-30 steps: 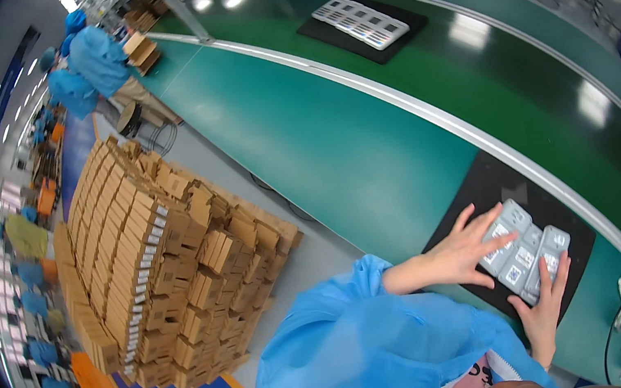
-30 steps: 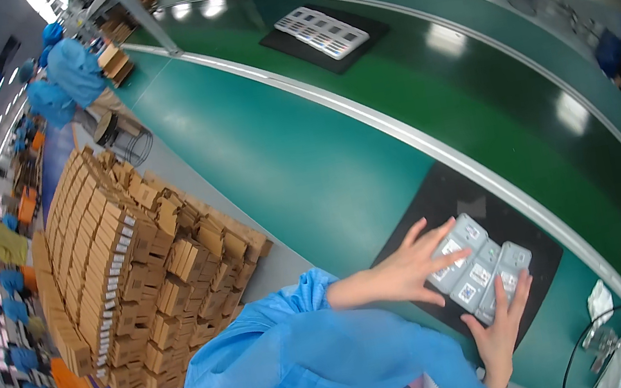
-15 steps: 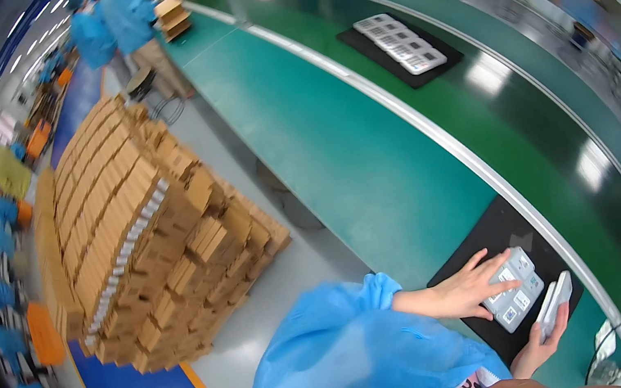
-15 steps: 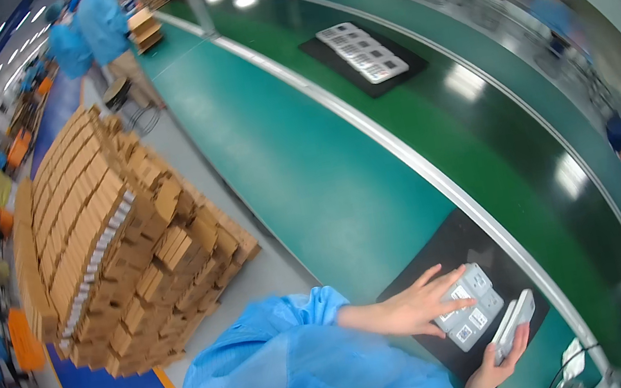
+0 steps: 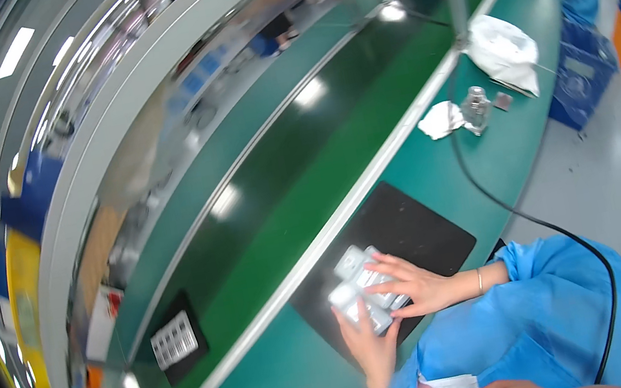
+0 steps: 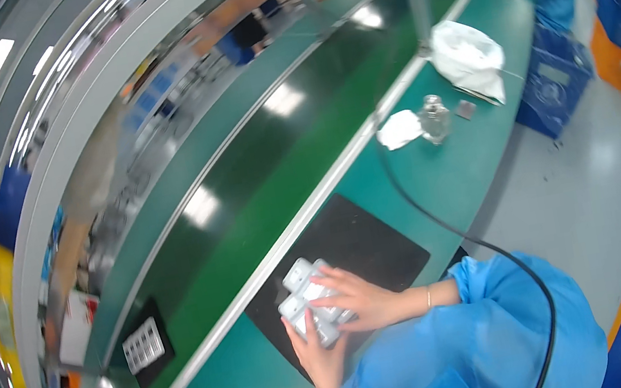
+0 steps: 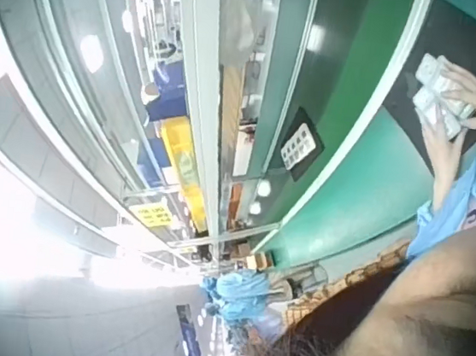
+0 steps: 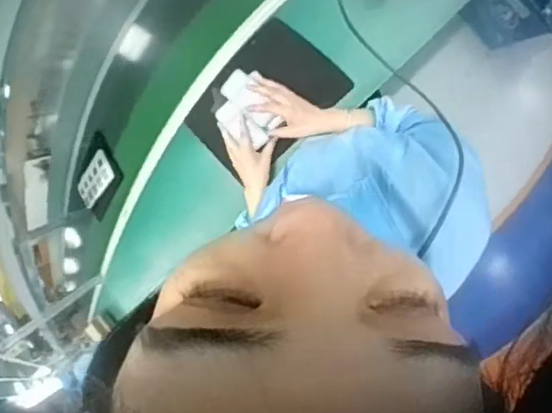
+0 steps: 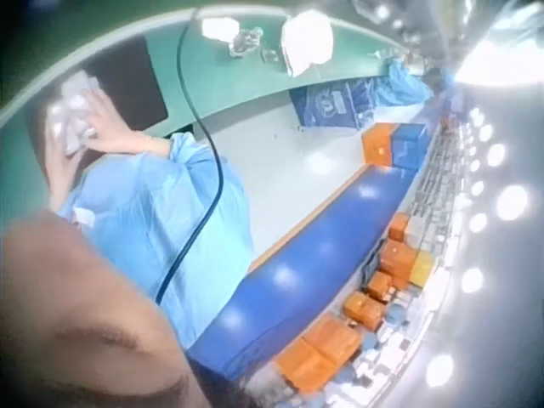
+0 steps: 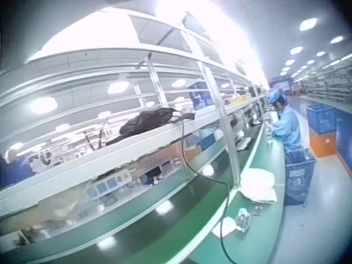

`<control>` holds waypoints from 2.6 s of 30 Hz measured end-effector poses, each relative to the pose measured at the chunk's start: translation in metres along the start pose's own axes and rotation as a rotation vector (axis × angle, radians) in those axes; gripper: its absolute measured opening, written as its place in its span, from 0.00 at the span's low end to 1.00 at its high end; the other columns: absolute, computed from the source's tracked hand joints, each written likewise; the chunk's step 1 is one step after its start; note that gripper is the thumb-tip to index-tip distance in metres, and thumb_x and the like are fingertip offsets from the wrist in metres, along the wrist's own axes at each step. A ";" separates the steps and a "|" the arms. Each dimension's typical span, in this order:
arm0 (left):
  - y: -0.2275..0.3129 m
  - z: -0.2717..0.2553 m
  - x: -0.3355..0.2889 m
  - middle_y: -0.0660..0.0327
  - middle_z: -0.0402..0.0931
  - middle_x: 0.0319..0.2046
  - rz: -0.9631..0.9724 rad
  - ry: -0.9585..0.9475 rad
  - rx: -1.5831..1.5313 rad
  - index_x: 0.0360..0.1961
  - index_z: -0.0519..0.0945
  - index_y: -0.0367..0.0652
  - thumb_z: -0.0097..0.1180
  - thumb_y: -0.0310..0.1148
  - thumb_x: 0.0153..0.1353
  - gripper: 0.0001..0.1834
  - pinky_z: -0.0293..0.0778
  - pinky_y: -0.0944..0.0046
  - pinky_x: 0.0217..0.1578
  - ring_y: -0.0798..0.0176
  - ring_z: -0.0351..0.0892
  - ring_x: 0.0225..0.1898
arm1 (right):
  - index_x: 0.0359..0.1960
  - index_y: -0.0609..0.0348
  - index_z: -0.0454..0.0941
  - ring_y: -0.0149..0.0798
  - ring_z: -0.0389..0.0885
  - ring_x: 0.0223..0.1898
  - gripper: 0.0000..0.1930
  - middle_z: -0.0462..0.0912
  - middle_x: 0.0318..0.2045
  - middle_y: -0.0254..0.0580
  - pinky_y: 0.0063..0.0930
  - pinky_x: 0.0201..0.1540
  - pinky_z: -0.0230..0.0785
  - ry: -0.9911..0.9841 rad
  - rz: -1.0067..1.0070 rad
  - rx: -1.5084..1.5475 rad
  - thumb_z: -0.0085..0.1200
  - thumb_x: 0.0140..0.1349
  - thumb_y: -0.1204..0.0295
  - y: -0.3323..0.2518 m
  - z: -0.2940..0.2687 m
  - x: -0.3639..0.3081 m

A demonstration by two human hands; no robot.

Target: The person repeatedly wipes the surfaces of small white electronic devices with a cloth, then stacks them on a black mat. They also pour liquid from a large bottle into a small container and place the container on the table.

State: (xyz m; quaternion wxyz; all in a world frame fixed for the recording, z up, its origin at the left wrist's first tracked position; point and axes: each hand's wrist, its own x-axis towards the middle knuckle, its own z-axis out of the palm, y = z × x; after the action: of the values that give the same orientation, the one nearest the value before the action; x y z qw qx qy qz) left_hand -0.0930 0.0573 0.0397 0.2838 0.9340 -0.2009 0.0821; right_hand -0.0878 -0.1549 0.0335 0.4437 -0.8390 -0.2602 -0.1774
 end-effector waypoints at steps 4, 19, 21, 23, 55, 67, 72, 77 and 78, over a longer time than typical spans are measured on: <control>0.004 0.003 -0.002 0.36 0.48 0.77 -0.058 0.009 -0.037 0.72 0.71 0.51 0.80 0.38 0.45 0.50 0.73 0.49 0.63 0.33 0.67 0.70 | 0.75 0.51 0.64 0.62 0.46 0.79 0.39 0.49 0.78 0.58 0.53 0.78 0.48 0.117 0.157 0.223 0.66 0.62 0.61 -0.001 -0.007 0.003; 0.052 -0.015 0.010 0.44 0.45 0.79 -0.258 0.067 -0.393 0.78 0.61 0.48 0.73 0.23 0.48 0.54 0.60 0.52 0.71 0.44 0.57 0.76 | 0.82 0.53 0.37 0.57 0.27 0.82 0.38 0.31 0.82 0.51 0.51 0.80 0.35 0.012 0.282 0.568 0.34 0.80 0.48 0.006 0.001 0.005; 0.051 -0.002 0.014 0.43 0.43 0.79 -0.091 0.088 -0.281 0.77 0.62 0.47 0.74 0.26 0.48 0.54 0.59 0.49 0.72 0.42 0.54 0.77 | 0.82 0.56 0.36 0.56 0.24 0.82 0.40 0.32 0.82 0.49 0.52 0.80 0.32 0.026 0.331 0.591 0.34 0.80 0.47 -0.001 0.001 0.007; 0.049 0.002 0.017 0.43 0.38 0.80 -0.002 0.050 -0.230 0.78 0.58 0.47 0.74 0.27 0.48 0.56 0.57 0.45 0.73 0.39 0.46 0.79 | 0.82 0.56 0.37 0.57 0.25 0.82 0.42 0.33 0.82 0.50 0.52 0.80 0.33 0.008 0.374 0.584 0.36 0.79 0.45 -0.004 -0.004 0.013; -0.006 0.012 0.002 0.33 0.29 0.79 0.362 0.049 -0.814 0.80 0.34 0.34 0.69 0.80 0.38 0.86 0.41 0.37 0.76 0.31 0.34 0.80 | 0.80 0.62 0.30 0.68 0.54 0.76 0.72 0.46 0.78 0.67 0.51 0.77 0.54 -0.164 -0.002 0.169 0.80 0.42 0.69 -0.011 -0.013 -0.005; 0.000 0.023 0.000 0.32 0.32 0.79 0.439 0.112 -0.696 0.80 0.38 0.34 0.63 0.85 0.35 0.86 0.44 0.34 0.75 0.27 0.37 0.79 | 0.81 0.60 0.33 0.67 0.59 0.75 0.70 0.49 0.78 0.66 0.52 0.73 0.61 -0.152 -0.015 0.088 0.81 0.45 0.68 0.001 -0.014 -0.010; 0.002 0.021 0.001 0.31 0.30 0.79 0.336 0.051 -0.783 0.80 0.37 0.34 0.63 0.85 0.37 0.86 0.43 0.35 0.75 0.28 0.37 0.79 | 0.81 0.58 0.32 0.66 0.59 0.75 0.71 0.49 0.78 0.67 0.50 0.73 0.62 -0.154 0.032 0.097 0.80 0.45 0.69 0.002 -0.011 -0.010; 0.003 0.028 0.001 0.33 0.26 0.79 0.245 0.009 -0.906 0.80 0.33 0.35 0.65 0.84 0.36 0.87 0.42 0.36 0.75 0.31 0.33 0.80 | 0.81 0.57 0.28 0.67 0.63 0.73 0.72 0.49 0.78 0.67 0.48 0.68 0.69 -0.184 0.173 0.056 0.80 0.46 0.68 -0.003 -0.009 -0.006; 0.005 0.027 0.002 0.34 0.25 0.79 0.221 0.005 -0.938 0.80 0.33 0.35 0.65 0.84 0.36 0.87 0.42 0.36 0.75 0.31 0.32 0.80 | 0.81 0.57 0.27 0.67 0.64 0.72 0.72 0.50 0.78 0.67 0.48 0.68 0.70 -0.181 0.167 0.028 0.79 0.47 0.68 -0.002 -0.008 -0.005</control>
State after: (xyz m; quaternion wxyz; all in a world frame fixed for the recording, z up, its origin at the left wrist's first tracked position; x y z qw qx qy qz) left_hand -0.0927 0.0374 0.0200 0.6646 0.6780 -0.3138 0.0146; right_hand -0.0939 -0.1618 0.0364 0.4434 -0.8641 -0.2307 -0.0597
